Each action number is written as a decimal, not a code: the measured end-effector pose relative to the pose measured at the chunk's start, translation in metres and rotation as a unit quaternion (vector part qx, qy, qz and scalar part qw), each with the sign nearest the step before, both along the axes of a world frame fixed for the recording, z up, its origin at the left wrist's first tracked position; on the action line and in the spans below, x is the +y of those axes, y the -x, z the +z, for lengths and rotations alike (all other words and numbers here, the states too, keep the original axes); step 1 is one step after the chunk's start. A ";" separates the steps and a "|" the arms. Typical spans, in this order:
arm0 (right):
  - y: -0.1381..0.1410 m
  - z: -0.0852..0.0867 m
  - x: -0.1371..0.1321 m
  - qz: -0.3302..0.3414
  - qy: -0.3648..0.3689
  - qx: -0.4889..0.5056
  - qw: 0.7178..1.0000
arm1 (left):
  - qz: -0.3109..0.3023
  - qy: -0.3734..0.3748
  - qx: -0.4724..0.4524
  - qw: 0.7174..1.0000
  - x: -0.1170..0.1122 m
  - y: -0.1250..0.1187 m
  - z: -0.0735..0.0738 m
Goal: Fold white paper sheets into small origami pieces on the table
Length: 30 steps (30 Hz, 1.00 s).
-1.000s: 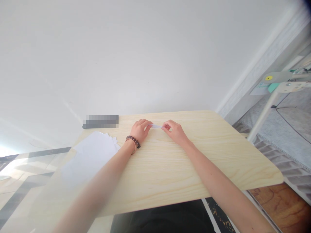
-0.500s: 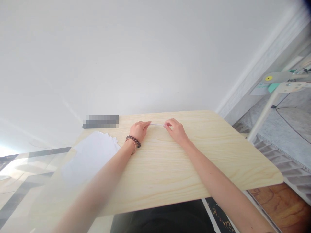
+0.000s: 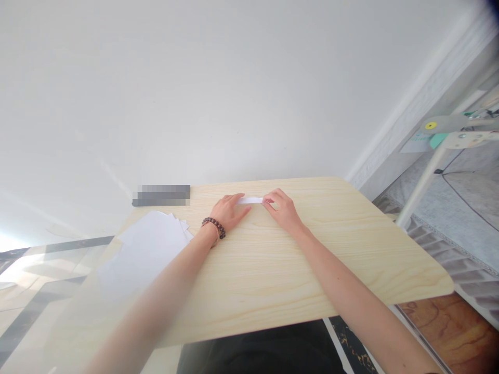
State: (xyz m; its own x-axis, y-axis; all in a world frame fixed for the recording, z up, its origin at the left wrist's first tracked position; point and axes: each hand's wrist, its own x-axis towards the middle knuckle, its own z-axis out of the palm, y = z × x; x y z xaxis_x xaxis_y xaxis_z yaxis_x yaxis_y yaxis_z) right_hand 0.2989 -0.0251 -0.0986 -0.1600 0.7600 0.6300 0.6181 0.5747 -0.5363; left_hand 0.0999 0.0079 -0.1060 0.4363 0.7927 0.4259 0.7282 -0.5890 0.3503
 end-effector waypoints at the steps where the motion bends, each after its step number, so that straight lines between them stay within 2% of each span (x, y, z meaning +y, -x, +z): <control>1: 0.000 0.001 0.000 0.004 -0.002 0.000 1.000 | 0.004 0.008 0.004 1.000 0.000 0.000 0.000; 8: 0.001 0.002 0.000 0.019 -0.017 0.005 1.000 | -0.002 0.052 -0.024 0.998 0.002 -0.001 -0.002; 21: 0.000 -0.002 0.002 0.024 -0.001 0.007 1.000 | -0.015 0.041 -0.082 0.996 0.000 -0.002 0.003; 30: 0.001 -0.002 0.001 0.022 0.017 0.012 1.000 | -0.030 -0.035 -0.091 0.995 -0.003 -0.003 0.010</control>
State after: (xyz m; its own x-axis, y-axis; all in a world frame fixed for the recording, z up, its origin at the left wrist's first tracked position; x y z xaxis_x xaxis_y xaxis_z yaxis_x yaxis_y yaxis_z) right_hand 0.2977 -0.0238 -0.1001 -0.1789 0.7739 0.6075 0.5804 0.5816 -0.5701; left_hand 0.1026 0.0048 -0.0963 0.3923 0.7325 0.5564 0.6189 -0.6576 0.4295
